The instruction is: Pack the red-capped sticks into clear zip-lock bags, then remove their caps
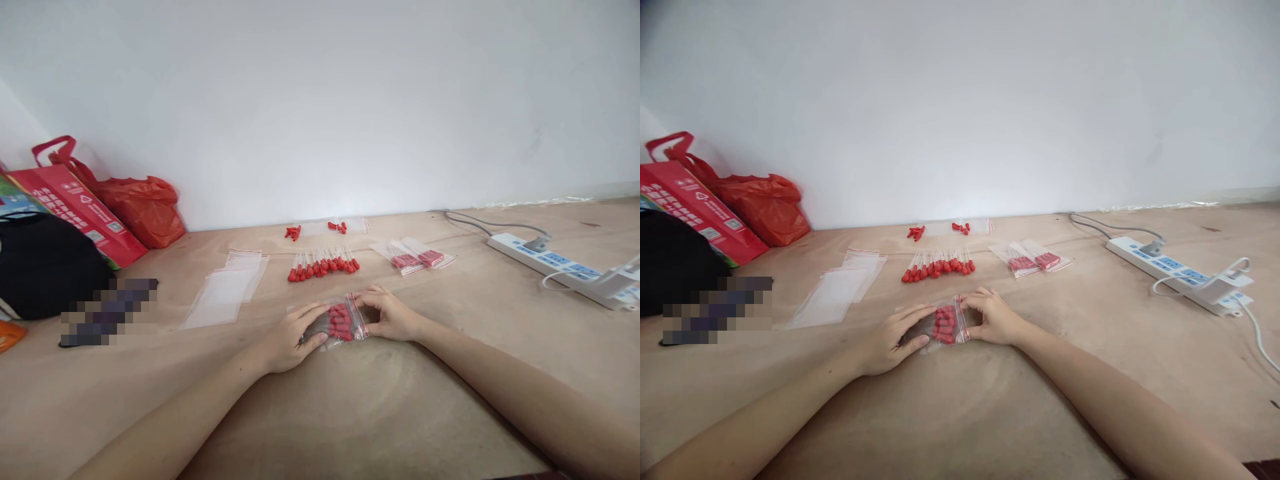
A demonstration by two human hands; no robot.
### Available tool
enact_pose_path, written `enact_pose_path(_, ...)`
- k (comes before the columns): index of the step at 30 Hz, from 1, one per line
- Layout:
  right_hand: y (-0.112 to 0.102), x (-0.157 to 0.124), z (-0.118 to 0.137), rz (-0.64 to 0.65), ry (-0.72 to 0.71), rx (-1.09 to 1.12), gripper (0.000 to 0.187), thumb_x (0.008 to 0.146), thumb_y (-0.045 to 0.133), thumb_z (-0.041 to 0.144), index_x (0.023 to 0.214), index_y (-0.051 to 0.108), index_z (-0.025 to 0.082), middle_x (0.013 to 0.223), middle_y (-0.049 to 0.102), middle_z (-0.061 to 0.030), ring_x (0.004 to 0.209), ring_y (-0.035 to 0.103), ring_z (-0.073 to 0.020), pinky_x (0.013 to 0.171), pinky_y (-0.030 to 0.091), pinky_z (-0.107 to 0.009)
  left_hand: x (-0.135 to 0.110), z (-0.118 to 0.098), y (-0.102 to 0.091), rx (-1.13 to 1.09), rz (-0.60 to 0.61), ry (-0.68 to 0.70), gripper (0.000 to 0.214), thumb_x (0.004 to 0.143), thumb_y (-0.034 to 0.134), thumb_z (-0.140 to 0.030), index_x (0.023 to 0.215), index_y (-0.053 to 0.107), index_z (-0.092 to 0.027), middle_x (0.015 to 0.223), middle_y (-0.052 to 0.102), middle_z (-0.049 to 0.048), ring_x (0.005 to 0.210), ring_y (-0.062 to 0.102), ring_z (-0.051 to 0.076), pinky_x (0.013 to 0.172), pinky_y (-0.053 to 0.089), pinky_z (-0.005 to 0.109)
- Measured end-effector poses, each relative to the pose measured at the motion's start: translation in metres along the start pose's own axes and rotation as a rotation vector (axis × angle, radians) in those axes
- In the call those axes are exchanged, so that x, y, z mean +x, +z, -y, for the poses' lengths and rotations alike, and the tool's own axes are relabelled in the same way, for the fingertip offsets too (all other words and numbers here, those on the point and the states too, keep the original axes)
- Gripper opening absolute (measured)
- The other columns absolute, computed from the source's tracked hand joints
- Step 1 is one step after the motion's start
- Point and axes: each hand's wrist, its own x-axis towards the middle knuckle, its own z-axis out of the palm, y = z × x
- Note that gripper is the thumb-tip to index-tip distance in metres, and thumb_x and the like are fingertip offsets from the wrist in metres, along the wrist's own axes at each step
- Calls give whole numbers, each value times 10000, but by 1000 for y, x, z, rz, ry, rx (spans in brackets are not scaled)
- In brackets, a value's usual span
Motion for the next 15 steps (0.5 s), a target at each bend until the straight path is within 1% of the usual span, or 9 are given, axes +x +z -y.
enact_pose_path(2, 0, 0, 1, -7, 7, 17, 421, 662, 658, 447, 1011, 591, 223, 972, 607, -53, 888, 512, -185, 813, 374, -329, 2, 2, -1, -5, -31, 4, 433, 853, 427, -357, 1256, 385, -204, 1276, 454, 79, 1152, 439, 203, 964, 372, 371)
enact_pose_path(5, 0, 2, 2, 8, 19, 27, 508, 658, 646, 484, 1095, 574, 236, 888, 625, -43, 830, 518, -177, 780, 390, -316, 6, 2, -2, -25, -77, 56, 376, 846, 449, -322, 1202, 439, -201, 1185, 521, 68, 1071, 494, 185, 910, 413, 333)
enact_pose_path(8, 0, 5, 1, 34, 10, 10, 571, 633, 660, 499, 1132, 553, 244, 922, 628, -40, 874, 511, -190, 818, 376, -336, 10, 0, -1, -31, -139, 104, 325, 834, 478, -300, 1143, 484, -201, 1098, 566, 54, 1014, 516, 177, 875, 428, 316)
enact_pose_path(11, 3, 8, 1, 21, 18, -31, 626, 587, 690, 504, 1129, 556, 221, 985, 613, -65, 919, 504, -209, 846, 364, -355, 13, -1, 0, -25, -189, 118, 289, 834, 478, -278, 1110, 503, -194, 1055, 583, 53, 980, 527, 175, 853, 436, 314)
enact_pose_path(13, 5, 9, 2, 8, 8, -50, 596, 571, 707, 478, 1091, 582, 214, 966, 614, -67, 903, 513, -207, 827, 375, -343, 14, -2, 1, -24, -206, 117, 275, 839, 469, -269, 1099, 506, -189, 1043, 587, 54, 965, 532, 173, 842, 439, 312)
enact_pose_path(15, 7, 10, 5, -20, 3, -55, 474, 599, 703, 408, 1023, 615, 217, 886, 621, -49, 840, 527, -186, 778, 392, -314, 15, -2, 2, -25, -212, 107, 256, 844, 457, -263, 1082, 513, -184, 1030, 593, 52, 955, 533, 173, 835, 439, 313)
